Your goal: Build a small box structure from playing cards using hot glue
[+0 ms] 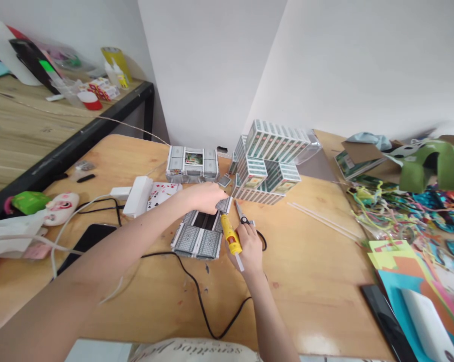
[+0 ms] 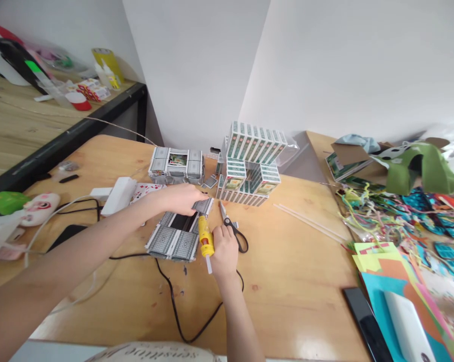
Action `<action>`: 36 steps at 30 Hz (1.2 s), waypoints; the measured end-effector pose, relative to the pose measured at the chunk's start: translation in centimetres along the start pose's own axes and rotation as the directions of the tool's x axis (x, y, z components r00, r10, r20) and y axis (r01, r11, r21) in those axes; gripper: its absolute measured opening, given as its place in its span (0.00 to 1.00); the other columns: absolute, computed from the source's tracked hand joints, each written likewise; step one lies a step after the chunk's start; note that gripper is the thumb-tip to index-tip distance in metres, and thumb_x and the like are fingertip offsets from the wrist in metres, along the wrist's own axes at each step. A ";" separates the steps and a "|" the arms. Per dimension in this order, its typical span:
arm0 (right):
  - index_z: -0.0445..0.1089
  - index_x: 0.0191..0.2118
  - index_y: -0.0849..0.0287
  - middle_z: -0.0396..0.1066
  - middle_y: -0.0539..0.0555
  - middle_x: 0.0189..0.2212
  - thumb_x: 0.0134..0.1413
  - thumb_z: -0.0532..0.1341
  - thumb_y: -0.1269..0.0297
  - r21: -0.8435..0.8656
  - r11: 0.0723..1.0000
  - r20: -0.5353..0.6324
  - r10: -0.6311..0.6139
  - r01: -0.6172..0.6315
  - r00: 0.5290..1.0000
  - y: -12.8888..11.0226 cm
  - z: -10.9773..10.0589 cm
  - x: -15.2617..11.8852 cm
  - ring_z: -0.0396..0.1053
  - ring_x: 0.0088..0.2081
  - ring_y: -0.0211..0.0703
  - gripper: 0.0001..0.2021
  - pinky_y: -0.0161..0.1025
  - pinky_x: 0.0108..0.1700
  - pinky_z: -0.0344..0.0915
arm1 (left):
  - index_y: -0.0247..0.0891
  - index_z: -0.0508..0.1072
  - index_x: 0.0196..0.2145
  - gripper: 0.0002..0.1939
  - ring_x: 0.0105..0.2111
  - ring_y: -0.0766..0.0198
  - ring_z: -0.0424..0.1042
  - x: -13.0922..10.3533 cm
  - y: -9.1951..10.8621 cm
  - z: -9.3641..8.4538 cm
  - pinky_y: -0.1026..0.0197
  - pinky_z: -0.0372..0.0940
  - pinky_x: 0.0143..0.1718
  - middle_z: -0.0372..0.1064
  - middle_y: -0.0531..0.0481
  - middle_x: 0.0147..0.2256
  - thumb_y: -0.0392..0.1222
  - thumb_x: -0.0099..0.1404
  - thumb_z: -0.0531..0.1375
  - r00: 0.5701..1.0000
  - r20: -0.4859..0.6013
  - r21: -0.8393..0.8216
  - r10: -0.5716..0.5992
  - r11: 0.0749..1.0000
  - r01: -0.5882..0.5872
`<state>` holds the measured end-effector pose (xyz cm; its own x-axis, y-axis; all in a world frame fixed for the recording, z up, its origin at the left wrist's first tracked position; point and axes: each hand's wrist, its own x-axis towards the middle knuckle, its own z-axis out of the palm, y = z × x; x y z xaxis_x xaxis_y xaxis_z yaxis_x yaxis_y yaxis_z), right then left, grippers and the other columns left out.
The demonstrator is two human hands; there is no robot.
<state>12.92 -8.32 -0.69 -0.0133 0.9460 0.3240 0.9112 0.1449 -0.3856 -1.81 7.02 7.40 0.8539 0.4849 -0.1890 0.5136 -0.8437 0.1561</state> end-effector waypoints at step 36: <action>0.66 0.29 0.59 0.63 0.47 0.22 0.43 0.59 0.63 0.592 0.642 0.080 0.555 -0.487 0.828 1.1 -1.8 -2.5 0.60 0.24 0.38 0.06 0.34 0.26 0.57 | 0.41 0.73 0.44 0.13 0.49 0.62 0.68 -0.8 -1.2 6.6 0.55 0.61 0.53 0.71 0.49 0.48 0.35 0.64 0.54 0.786 -0.469 0.371 0.403 0.897 -0.239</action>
<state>14.68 -11.02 -0.41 0.4619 0.8868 -0.0145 0.3478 -0.1961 -0.9168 -3.65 6.08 0.98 0.9175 0.1492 0.3687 0.2260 -0.9583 -0.1746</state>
